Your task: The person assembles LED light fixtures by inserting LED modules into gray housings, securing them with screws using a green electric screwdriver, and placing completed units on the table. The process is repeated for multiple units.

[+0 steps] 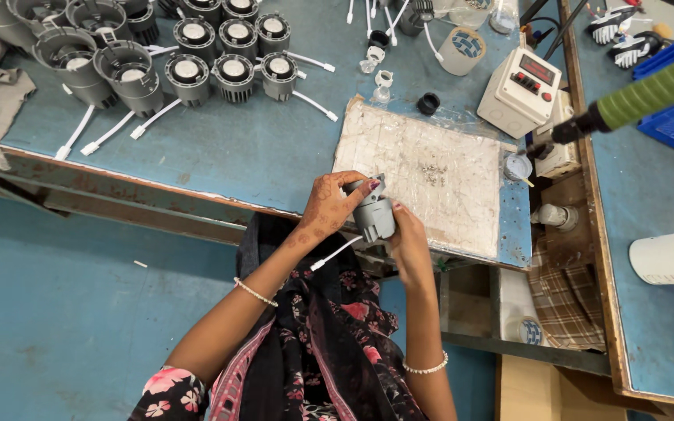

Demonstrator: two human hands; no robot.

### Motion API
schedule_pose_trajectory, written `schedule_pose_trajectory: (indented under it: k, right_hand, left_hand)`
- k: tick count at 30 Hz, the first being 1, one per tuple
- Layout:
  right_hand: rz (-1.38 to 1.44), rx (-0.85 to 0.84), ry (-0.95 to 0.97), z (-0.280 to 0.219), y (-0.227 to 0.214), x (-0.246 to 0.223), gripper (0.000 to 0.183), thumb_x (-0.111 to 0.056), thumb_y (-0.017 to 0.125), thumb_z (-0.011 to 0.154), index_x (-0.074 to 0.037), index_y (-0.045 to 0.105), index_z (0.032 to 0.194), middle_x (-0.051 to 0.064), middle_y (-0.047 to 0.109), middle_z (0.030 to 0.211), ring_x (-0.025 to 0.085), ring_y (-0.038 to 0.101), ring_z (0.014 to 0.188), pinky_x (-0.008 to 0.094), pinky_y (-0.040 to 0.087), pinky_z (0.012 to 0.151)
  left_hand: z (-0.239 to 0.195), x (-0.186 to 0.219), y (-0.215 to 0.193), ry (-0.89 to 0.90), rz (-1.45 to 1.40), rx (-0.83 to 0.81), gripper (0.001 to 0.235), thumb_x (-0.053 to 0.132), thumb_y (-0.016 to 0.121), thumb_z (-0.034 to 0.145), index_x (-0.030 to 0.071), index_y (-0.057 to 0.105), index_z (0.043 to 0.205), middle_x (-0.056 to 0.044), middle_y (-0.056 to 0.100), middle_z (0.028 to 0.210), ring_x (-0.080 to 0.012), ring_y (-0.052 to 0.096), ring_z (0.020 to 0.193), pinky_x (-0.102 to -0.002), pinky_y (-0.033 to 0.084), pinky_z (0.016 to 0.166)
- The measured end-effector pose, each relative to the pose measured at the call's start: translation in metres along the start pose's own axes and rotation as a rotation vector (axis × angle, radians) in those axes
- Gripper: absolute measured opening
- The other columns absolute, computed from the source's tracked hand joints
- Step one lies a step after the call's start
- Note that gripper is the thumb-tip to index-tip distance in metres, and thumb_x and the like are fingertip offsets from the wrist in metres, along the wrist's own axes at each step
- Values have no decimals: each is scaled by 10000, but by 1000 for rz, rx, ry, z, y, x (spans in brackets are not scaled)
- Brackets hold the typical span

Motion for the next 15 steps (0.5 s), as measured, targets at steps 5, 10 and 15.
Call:
schedule_pose_trajectory:
  k: [5, 10, 15]
  right_hand:
    - [-526, 254, -171, 28, -45, -39, 291, -230, 611, 987, -61, 747, 1182, 68, 767, 1103, 140, 640, 868, 273, 534, 752]
    - [-945, 418, -559, 70, -76, -102, 162, -143, 678, 956, -83, 788, 1058, 108, 735, 1016, 166, 673, 882, 330, 539, 762]
    - [-1102, 395, -617, 107, -82, -117, 87, -97, 777, 857, -61, 787, 936, 115, 713, 945, 213, 676, 802, 348, 530, 764]
  left_hand:
    - [20, -46, 8, -163, 1, 49, 431, 436, 728, 915, 10, 785, 939, -130, 711, 748, -170, 602, 687, -350, 520, 683]
    - [28, -58, 12, -145, 41, 61, 437, 453, 718, 904, 21, 779, 912, -96, 735, 762, -179, 663, 690, -343, 538, 704]
    - [29, -59, 13, -202, 37, 59, 426, 455, 727, 895, 33, 785, 893, -102, 734, 756, -188, 668, 699, -345, 541, 708]
Point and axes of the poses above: each hand's wrist, its own z-axis towards the middle knuckle, its own y-axis out of the palm, x = y × z, the point moved 9 cm from there along z, towards the middle knuckle
